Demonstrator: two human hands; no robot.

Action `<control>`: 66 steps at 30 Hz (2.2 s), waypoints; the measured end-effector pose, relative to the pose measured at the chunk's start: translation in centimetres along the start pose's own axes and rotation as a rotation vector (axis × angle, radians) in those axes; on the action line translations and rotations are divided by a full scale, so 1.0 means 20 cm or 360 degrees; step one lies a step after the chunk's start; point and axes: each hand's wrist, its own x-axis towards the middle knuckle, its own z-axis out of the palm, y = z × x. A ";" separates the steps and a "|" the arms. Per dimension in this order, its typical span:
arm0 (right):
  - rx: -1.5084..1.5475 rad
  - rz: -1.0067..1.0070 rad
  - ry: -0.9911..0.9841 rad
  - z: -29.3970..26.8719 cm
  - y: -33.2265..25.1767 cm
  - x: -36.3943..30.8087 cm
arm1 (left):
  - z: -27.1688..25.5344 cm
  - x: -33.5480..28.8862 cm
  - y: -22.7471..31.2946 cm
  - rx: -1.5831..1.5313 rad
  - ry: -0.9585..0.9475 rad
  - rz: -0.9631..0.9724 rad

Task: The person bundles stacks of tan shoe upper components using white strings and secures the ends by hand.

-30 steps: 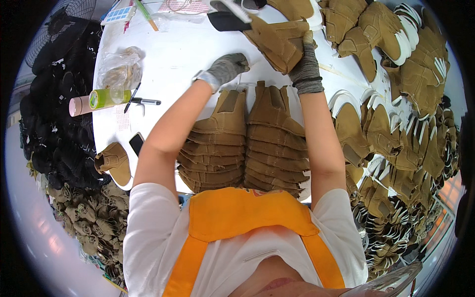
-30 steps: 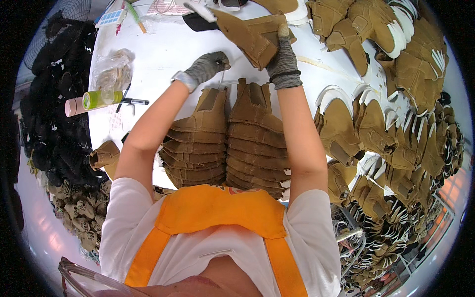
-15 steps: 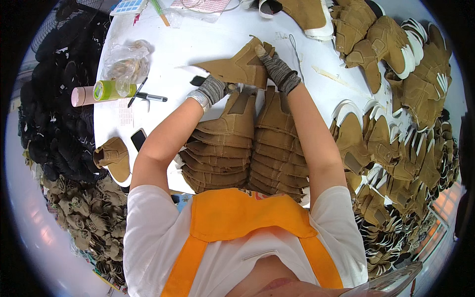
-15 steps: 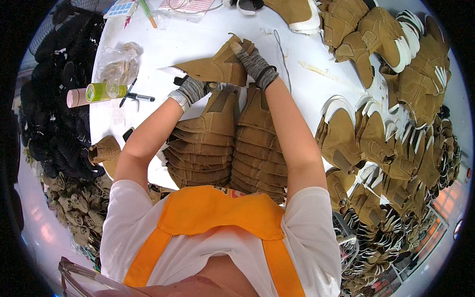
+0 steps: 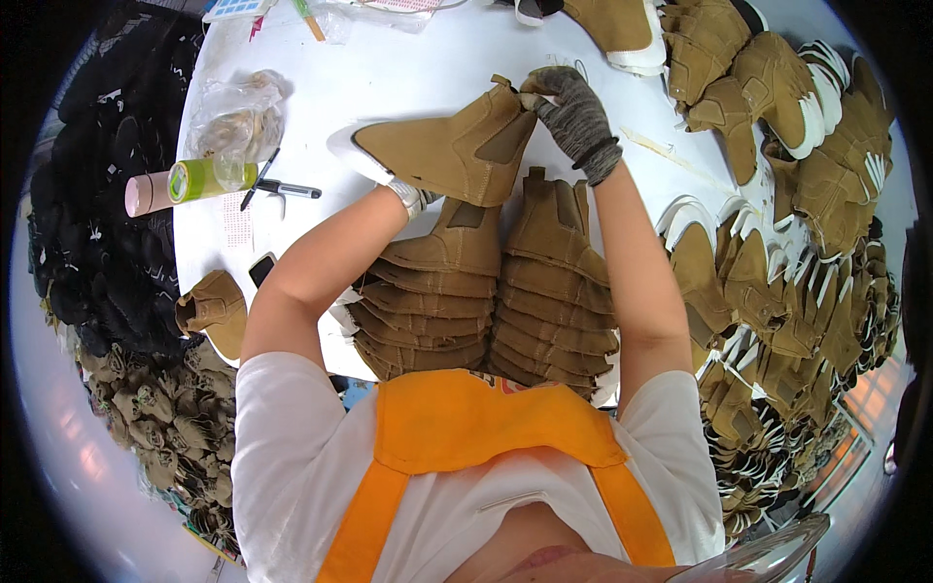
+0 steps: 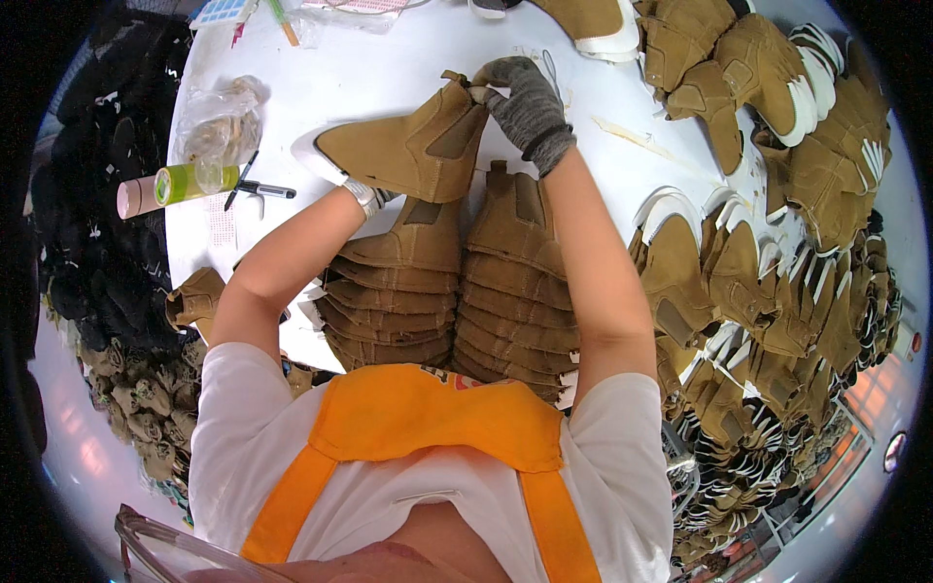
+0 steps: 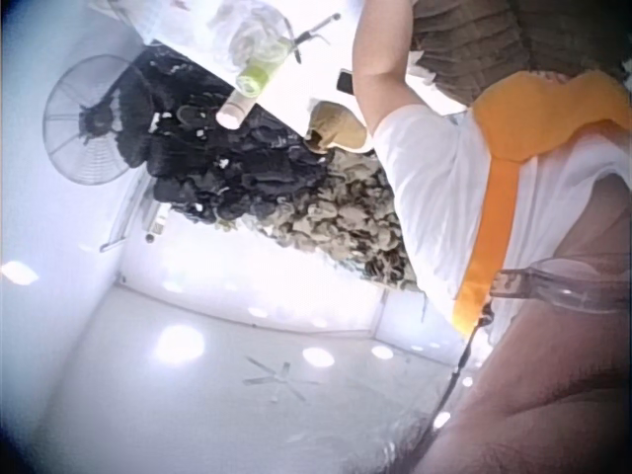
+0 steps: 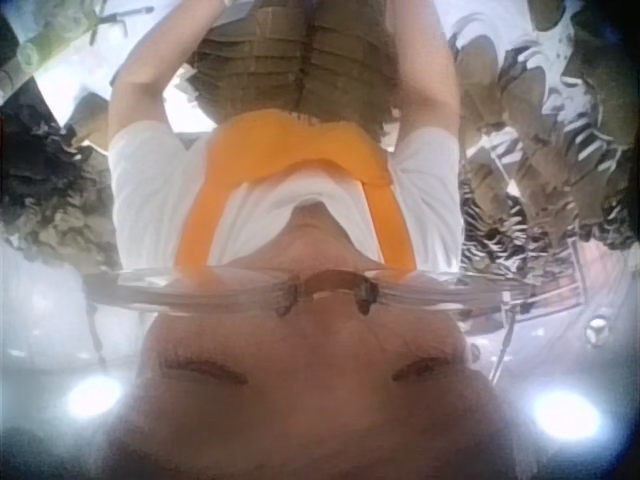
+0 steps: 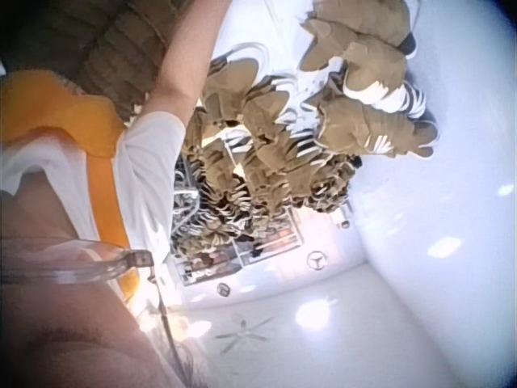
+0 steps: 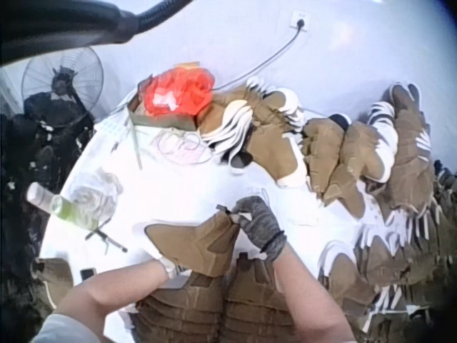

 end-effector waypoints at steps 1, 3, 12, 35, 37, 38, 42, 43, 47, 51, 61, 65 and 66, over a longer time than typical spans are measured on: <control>-0.0298 -0.0236 -0.0109 -0.04 -0.02 0.03 | 0.00 -0.01 0.00 -0.0002 0.0008 0.0003; -0.0447 -0.0374 -0.0399 -0.08 -0.02 0.09 | 0.00 -0.02 0.00 -0.0012 0.0024 0.0010; -0.1497 -0.0729 -0.1387 0.06 0.05 0.42 | -0.01 -0.03 -0.03 -0.0011 0.0023 0.0053; -0.0867 -0.0389 -0.1111 0.21 0.24 0.33 | -0.64 -0.38 0.15 -0.0222 -0.0255 0.0389; -0.0887 -0.0709 -0.0981 0.24 0.45 0.39 | -0.79 -0.37 0.29 -0.0341 -0.0511 0.0391; -0.0905 -0.0883 -0.0913 0.23 0.47 0.42 | -0.82 -0.36 0.35 -0.0395 -0.0636 0.0365; -0.0952 -0.0327 -0.1446 0.17 0.12 0.43 | -0.64 -0.38 0.31 -0.0343 -0.0841 0.0237; -0.0635 -0.0011 -0.1413 0.18 0.15 0.43 | -0.63 -0.36 0.32 -0.0668 -0.0987 -0.0057; -0.0322 0.0235 -0.1395 0.20 0.27 0.44 | -0.59 -0.42 0.35 -0.1083 -0.0921 -0.0266; 0.0169 0.0839 -0.1186 0.08 0.08 0.36 | -0.64 -0.45 0.37 -0.1256 -0.1024 -0.0348; 0.0044 0.0490 -0.1865 0.38 0.24 0.25 | -0.63 -0.60 0.23 -0.2460 -0.1067 -0.0640; -0.0486 -0.0178 -0.1656 0.38 0.12 0.15 | -0.93 -0.68 0.22 -0.1527 -0.1153 -0.0259; -0.0497 -0.0145 -0.1680 0.40 0.14 0.15 | -1.06 -0.64 0.27 -0.0853 -0.1384 -0.0242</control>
